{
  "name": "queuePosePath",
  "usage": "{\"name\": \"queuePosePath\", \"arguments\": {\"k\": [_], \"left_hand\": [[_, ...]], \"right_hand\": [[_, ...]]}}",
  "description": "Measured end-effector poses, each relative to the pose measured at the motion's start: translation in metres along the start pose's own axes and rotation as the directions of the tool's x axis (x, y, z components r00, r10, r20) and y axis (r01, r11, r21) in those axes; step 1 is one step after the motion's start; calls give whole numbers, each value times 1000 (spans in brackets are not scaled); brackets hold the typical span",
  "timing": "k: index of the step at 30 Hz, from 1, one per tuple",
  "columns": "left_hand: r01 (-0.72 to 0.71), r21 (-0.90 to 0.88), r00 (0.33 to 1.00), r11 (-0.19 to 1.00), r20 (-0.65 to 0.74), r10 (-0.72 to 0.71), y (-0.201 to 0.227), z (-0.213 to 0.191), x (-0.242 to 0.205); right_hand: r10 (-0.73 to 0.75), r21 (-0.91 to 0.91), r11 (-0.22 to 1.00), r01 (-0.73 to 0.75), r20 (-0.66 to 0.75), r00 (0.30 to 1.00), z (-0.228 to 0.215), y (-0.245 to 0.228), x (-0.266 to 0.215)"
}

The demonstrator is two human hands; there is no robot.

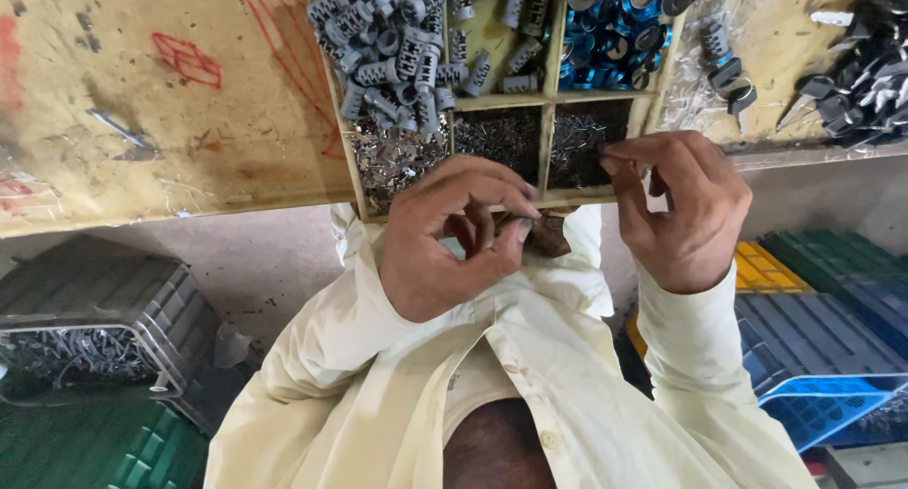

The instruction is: The person assembles keychains by hand, inserting small metal pins into grey plastic key blanks and attaching blue metal caps. The person handles each component individually and places the finished keychains on the work surface.

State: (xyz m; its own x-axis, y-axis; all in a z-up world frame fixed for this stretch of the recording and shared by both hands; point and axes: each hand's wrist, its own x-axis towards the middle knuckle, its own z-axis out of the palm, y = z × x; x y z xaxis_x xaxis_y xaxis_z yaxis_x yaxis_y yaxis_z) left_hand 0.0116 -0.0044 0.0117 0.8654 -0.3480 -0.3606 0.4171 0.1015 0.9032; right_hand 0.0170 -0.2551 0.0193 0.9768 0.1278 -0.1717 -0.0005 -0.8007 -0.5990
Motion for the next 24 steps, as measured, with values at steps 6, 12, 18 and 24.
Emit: {"name": "queuePosePath", "arguments": {"k": [6, 12, 18, 24], "left_hand": [[-15, -310, 1000, 951, 7, 17, -19, 27, 0], [475, -786, 868, 394, 346, -357, -45, 47, 5], [499, -815, 844, 294, 381, -377, -51, 47, 0], [491, -833, 841, 254, 377, -388, -48, 48, 2]], "right_hand": [[75, 604, 797, 3, -104, 992, 14, -8, -19], [-202, 359, 871, 335, -359, 911, 45, -1, -28], [-147, 353, 885, 304, -408, 901, 57, 2, -31], [-131, 369, 875, 314, -443, 887, 64, -3, -29]]}}
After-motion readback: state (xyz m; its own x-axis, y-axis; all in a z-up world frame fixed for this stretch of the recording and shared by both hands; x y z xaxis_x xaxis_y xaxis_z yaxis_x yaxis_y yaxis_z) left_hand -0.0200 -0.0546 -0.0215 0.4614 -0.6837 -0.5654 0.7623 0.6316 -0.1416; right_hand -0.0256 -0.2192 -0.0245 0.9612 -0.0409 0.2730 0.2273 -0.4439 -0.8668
